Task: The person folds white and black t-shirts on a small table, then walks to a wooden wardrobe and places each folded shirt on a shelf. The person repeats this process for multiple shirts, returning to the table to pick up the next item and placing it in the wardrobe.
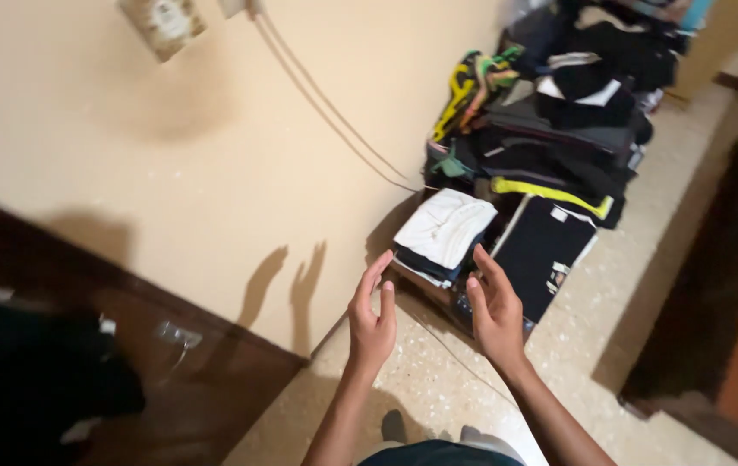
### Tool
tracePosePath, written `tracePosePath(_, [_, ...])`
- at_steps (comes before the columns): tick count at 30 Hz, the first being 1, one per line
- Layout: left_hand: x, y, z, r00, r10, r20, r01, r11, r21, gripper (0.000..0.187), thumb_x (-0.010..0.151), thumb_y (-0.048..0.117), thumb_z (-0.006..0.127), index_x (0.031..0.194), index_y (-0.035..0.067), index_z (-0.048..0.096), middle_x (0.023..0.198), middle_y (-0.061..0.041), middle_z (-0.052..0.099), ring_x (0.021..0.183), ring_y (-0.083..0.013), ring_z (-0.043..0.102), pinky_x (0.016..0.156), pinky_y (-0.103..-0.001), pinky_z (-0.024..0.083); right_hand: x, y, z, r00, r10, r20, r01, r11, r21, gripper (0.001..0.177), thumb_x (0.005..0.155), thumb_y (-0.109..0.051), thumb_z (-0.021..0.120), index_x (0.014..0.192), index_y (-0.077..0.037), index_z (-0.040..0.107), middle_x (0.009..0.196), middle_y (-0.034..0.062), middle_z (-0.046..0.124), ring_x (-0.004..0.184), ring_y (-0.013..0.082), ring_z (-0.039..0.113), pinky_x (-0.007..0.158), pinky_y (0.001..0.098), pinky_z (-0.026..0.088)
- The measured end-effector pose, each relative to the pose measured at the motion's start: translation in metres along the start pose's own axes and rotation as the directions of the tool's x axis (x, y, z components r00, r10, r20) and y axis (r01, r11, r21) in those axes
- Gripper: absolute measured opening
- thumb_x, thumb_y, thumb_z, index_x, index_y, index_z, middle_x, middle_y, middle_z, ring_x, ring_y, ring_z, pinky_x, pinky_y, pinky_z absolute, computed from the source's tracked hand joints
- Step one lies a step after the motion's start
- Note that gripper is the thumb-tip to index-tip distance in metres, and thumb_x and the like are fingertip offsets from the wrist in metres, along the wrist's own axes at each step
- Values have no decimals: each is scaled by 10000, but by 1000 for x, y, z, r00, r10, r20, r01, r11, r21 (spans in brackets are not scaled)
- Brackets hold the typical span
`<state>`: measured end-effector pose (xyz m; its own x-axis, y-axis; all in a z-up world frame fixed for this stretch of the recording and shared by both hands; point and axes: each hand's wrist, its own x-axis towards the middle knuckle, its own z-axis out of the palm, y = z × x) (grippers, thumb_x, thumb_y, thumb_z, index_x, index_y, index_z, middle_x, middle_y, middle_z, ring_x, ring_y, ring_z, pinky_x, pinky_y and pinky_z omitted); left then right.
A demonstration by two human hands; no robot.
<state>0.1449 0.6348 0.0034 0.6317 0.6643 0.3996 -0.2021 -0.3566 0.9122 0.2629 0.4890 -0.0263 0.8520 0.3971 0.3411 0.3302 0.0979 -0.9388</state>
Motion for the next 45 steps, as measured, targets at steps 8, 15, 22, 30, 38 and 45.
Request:
tracePosePath(8, [19,-10,32,982,14,186,3,996,-88,416,986,6,493,1393,25,573,1385,-167,643,1340,-325,556,1091,-436,444,-10,3,-20,985,27,-170,-33,999,-31,475,1009,17,524,1482,7,485,1538,174,504,1456,331,404,1087,462,453])
tracePosePath(15, [22,-1,83,952,66,300,-26,990,-136,384,988,24,507,1358,26,608,1353,-165,666,1330,-335,560,1093,-433,451,-11,4,-62,962,24,-271,-41,998,-57,470,1009,10,524,1477,13,485,1540,192,497,1456,334,408,1096,462,445])
tracePosePath(22, [9,4,127,916,60,397,11,985,-175,384,1000,34,495,1365,40,612,1372,-137,663,1352,-337,533,1084,-441,452,-21,-2,-102,925,32,-377,-74,993,-97,457,1002,16,538,1457,22,505,1502,194,537,1434,322,449,1088,453,467])
tracePosePath(30, [9,5,155,857,66,511,45,979,-201,388,999,23,489,1370,38,602,1385,-146,652,1363,-355,516,1079,-455,456,-31,-7,-122,876,52,-480,-121,986,-114,446,1008,8,529,1453,28,501,1513,193,526,1437,323,450,1094,453,467])
tracePosePath(38, [23,-4,165,780,76,622,85,971,-225,395,1008,33,481,1386,49,593,1402,-138,641,1379,-351,500,1090,-462,445,-30,-6,-115,811,37,-583,-145,980,-140,430,1018,5,518,1446,38,503,1516,211,516,1434,343,451,1099,462,464])
tracePosePath(45, [44,-24,155,722,82,687,112,966,-234,399,1011,37,469,1391,47,588,1409,-140,634,1382,-357,493,1093,-475,440,-27,4,-89,761,37,-647,-177,972,-153,437,1014,23,518,1451,39,500,1514,216,514,1433,349,444,1094,471,463])
